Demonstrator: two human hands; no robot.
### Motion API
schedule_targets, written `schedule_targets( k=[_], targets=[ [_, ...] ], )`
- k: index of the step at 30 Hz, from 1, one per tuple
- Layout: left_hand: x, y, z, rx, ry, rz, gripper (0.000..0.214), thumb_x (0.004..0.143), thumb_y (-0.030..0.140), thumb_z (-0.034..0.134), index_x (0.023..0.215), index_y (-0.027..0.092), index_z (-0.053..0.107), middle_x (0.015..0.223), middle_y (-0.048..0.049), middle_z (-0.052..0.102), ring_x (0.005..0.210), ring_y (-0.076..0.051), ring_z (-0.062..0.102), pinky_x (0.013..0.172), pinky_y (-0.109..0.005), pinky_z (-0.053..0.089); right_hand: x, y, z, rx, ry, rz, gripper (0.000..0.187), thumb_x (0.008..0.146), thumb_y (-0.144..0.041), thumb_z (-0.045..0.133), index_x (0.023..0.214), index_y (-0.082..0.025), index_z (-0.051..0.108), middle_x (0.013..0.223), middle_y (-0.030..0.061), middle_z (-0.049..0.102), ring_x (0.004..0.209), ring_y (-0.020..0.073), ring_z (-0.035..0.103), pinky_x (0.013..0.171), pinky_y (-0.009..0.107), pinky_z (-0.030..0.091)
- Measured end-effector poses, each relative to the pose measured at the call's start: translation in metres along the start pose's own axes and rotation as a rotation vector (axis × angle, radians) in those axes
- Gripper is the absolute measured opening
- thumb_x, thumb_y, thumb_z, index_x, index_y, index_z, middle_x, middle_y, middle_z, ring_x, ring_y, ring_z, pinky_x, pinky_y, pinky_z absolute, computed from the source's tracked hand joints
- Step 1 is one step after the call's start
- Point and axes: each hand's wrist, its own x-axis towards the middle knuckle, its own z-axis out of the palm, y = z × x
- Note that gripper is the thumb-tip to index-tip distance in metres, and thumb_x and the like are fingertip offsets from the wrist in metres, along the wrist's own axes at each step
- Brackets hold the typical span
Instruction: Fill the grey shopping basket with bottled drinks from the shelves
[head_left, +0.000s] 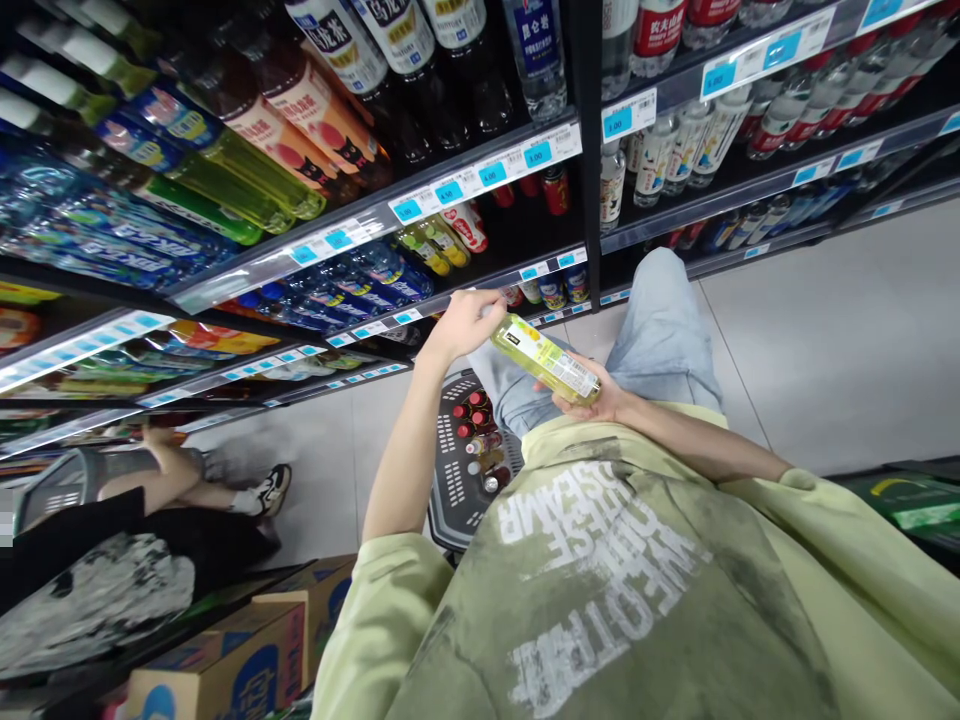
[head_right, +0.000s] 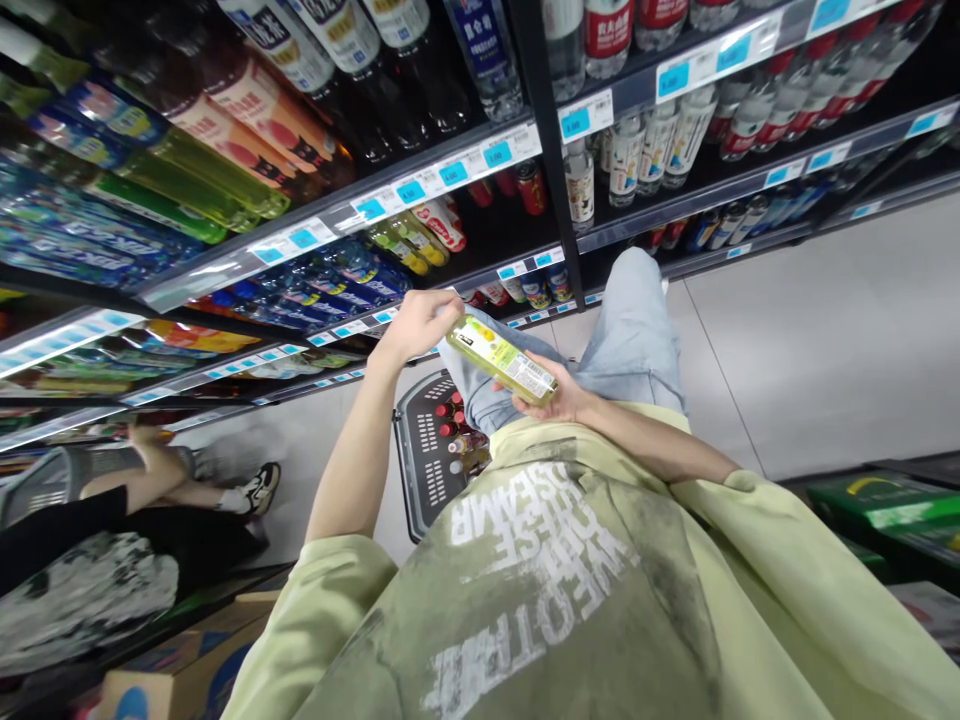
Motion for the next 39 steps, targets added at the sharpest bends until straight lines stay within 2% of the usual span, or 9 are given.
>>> schedule_targets(
  k=[4, 7, 11, 14, 17, 21, 25, 33, 39],
  targets=[
    [0.002, 0.002, -0.003, 0.001, 0.017, 0.003, 0.029, 0.089, 0.029, 0.047, 0.061, 0.021, 0.049, 0.057, 0.0012, 0.045, 0.059, -0.015, 0.038, 0.062, -0.031, 0.035, 0.002, 0.0, -0.002, -0.021, 0.005, 0.041, 0.072, 0.112, -0.066, 0.018, 0.123, -0.011, 0.063, 0.073, 0.0081, 0.075, 0.039, 0.0155, 0.053, 0.032, 0.023, 0.041],
    [0.004, 0.001, -0.005, 0.031, 0.026, -0.009, 0.028, 0.088, 0.028, 0.048, 0.061, 0.021, 0.052, 0.056, 0.0005, 0.047, 0.058, -0.015, 0.038, 0.063, -0.032, 0.035, 0.008, 0.006, -0.001, -0.124, 0.112, 0.037, 0.06, 0.11, -0.068, 0.042, 0.122, -0.013, 0.063, 0.088, 0.0098, 0.078, 0.058, 0.0198, 0.069, 0.041, 0.026, 0.052],
    [0.007, -0.002, 0.002, 0.119, -0.035, -0.004, 0.028, 0.087, 0.03, 0.049, 0.06, 0.022, 0.05, 0.057, -0.0021, 0.051, 0.057, -0.016, 0.04, 0.066, -0.034, 0.034, 0.015, 0.02, 0.0, -0.512, 0.333, -0.144, 0.068, 0.074, -0.039, 0.1, 0.127, -0.022, 0.062, 0.098, 0.0013, 0.076, 0.079, 0.0177, 0.074, 0.056, 0.021, 0.059],
    [0.007, -0.004, 0.011, 0.166, -0.087, 0.004, 0.03, 0.087, 0.032, 0.049, 0.058, 0.023, 0.047, 0.057, -0.0045, 0.054, 0.056, -0.018, 0.043, 0.069, -0.036, 0.035, 0.017, 0.028, 0.001, -0.707, 0.452, -0.277, 0.082, 0.053, -0.022, 0.108, 0.121, -0.024, 0.064, 0.107, -0.0005, 0.074, 0.093, 0.015, 0.073, 0.073, 0.02, 0.061],
    [0.007, -0.005, 0.014, 0.182, -0.106, -0.003, 0.036, 0.091, 0.036, 0.048, 0.057, 0.024, 0.045, 0.056, -0.0057, 0.055, 0.055, -0.019, 0.045, 0.069, -0.036, 0.036, 0.015, 0.028, 0.0, -0.639, 0.421, -0.273, 0.07, 0.064, -0.027, 0.103, 0.121, -0.024, 0.061, 0.1, -0.0007, 0.075, 0.084, 0.0152, 0.074, 0.068, 0.022, 0.061],
    [0.004, -0.004, 0.01, 0.115, -0.103, -0.003, 0.04, 0.093, 0.036, 0.049, 0.056, 0.024, 0.047, 0.051, -0.0028, 0.05, 0.051, -0.017, 0.042, 0.066, -0.035, 0.035, 0.012, 0.023, -0.009, -0.31, 0.064, -0.024, 0.047, 0.088, -0.049, 0.079, 0.118, -0.02, 0.056, 0.086, 0.0048, 0.077, 0.063, 0.0213, 0.073, 0.047, 0.027, 0.055],
    [0.002, 0.0, 0.007, 0.041, -0.098, 0.021, 0.041, 0.093, 0.032, 0.05, 0.053, 0.023, 0.044, 0.048, 0.0002, 0.044, 0.048, -0.014, 0.037, 0.063, -0.035, 0.034, 0.009, 0.018, -0.024, -0.068, -0.219, 0.108, 0.055, 0.102, -0.068, 0.042, 0.116, -0.016, 0.053, 0.08, 0.0107, 0.077, 0.056, 0.0259, 0.07, 0.046, 0.033, 0.055],
    [0.005, 0.006, 0.005, 0.02, -0.114, 0.025, 0.039, 0.091, 0.035, 0.048, 0.055, 0.023, 0.037, 0.05, 0.001, 0.038, 0.051, -0.014, 0.032, 0.062, -0.035, 0.031, 0.006, 0.014, -0.026, -0.011, -0.219, 0.11, 0.073, 0.103, -0.078, 0.019, 0.119, -0.016, 0.054, 0.076, 0.009, 0.076, 0.044, 0.0218, 0.059, 0.036, 0.03, 0.045],
    [-0.016, -0.003, 0.012, -0.268, -0.197, -0.165, 0.027, 0.091, 0.046, 0.054, 0.079, 0.022, 0.058, 0.06, 0.0032, 0.05, 0.05, -0.013, 0.044, 0.056, -0.029, 0.036, 0.003, 0.014, -0.016, -0.091, -0.178, 0.1, 0.069, 0.108, -0.071, 0.024, 0.125, -0.012, 0.055, 0.079, 0.0114, 0.077, 0.049, 0.0223, 0.065, 0.04, 0.028, 0.048]
  ],
)
